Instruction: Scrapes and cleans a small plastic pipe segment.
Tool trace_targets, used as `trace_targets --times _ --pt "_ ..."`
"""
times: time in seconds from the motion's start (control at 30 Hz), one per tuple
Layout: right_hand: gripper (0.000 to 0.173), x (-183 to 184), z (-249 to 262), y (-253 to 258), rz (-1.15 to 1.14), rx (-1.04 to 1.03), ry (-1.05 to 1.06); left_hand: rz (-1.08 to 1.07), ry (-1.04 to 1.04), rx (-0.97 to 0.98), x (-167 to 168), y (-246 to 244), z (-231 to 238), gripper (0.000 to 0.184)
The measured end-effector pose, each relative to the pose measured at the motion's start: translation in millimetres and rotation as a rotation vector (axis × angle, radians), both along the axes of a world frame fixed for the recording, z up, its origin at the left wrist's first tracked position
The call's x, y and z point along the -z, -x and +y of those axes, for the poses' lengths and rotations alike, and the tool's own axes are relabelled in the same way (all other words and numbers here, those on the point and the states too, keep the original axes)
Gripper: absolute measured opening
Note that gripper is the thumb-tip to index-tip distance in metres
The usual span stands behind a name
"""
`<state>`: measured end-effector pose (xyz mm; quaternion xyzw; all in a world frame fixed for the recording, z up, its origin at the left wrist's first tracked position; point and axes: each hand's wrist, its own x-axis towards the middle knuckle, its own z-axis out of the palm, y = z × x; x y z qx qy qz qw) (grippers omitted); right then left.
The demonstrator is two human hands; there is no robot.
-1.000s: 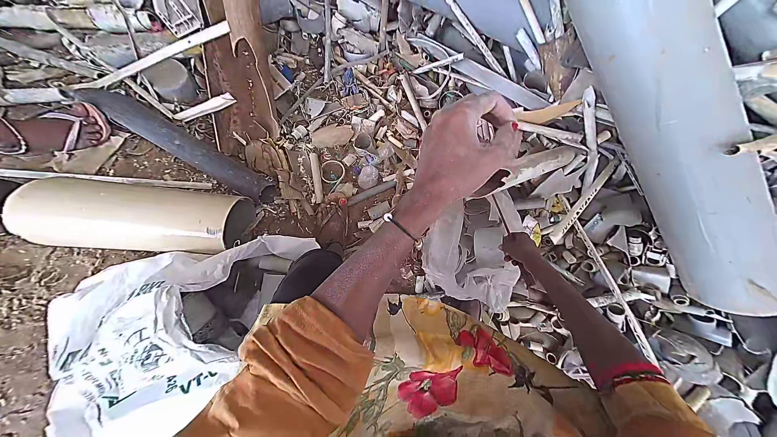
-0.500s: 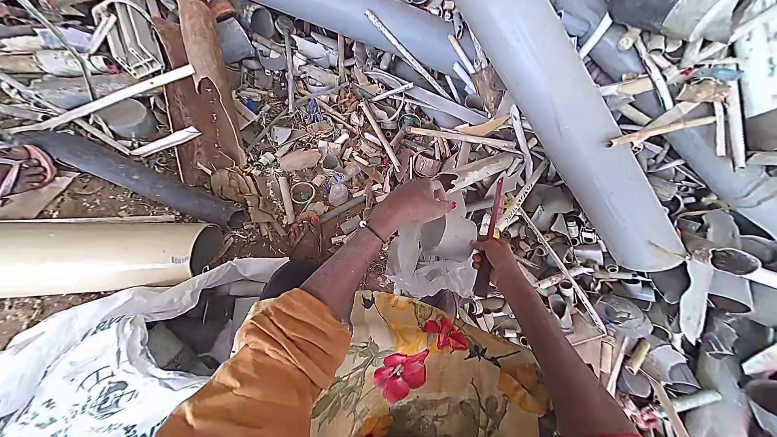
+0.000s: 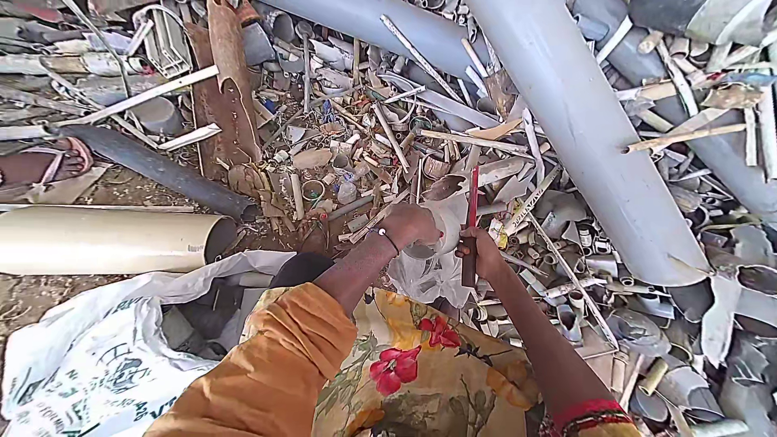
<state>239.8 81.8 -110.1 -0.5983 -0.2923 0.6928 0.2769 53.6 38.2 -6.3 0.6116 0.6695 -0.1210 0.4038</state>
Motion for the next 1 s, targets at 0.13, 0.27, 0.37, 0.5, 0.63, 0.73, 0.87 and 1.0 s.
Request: trace_targets --times 0.13,0.27,0.37,0.5,0.63,0.73,0.87,1.0 --pt "0.017 -26.7 -5.0 18.4 0.02 0.067 -0.055 -0.224 -0.056 -0.095 4.4 9.9 -0.5 0.059" --pt "0.018 -71.3 -18.2 25.5 -0.139 0.13 -0.319 -0.706 -0.066 -0.101 -2.0 33.1 -5.8 0.04" --pt "0.016 -107.6 -36.3 31.8 -0.113 0.137 -0.491 -1.224 -0.139 -0.165 -4.0 42.2 -11.3 0.035" --pt "0.016 -127.6 -69.6 49.5 -0.036 0.071 -0.686 -1.911 -0.224 -0.496 2.7 15.0 -22.0 0.061" --pt "0.032 -122.0 -72.2 49.6 -0.22 0.082 -0.838 -1.997 -0.268 -0.842 -9.7 19.7 -12.7 0.074" --pt "0.035 -106.9 -58.9 38.5 -0.373 0.045 -0.979 -1.846 -0.348 -1.095 -10.8 33.7 -5.0 0.078" --pt "0.032 -89.9 -54.5 40.8 -0.425 -0.264 -0.967 -1.568 -0.406 -1.334 -9.9 34.3 -2.6 0.068" --pt "0.028 -83.6 -61.1 60.7 -0.533 -0.25 -0.923 -1.549 -0.402 -1.329 -7.7 25.6 -2.9 0.067"
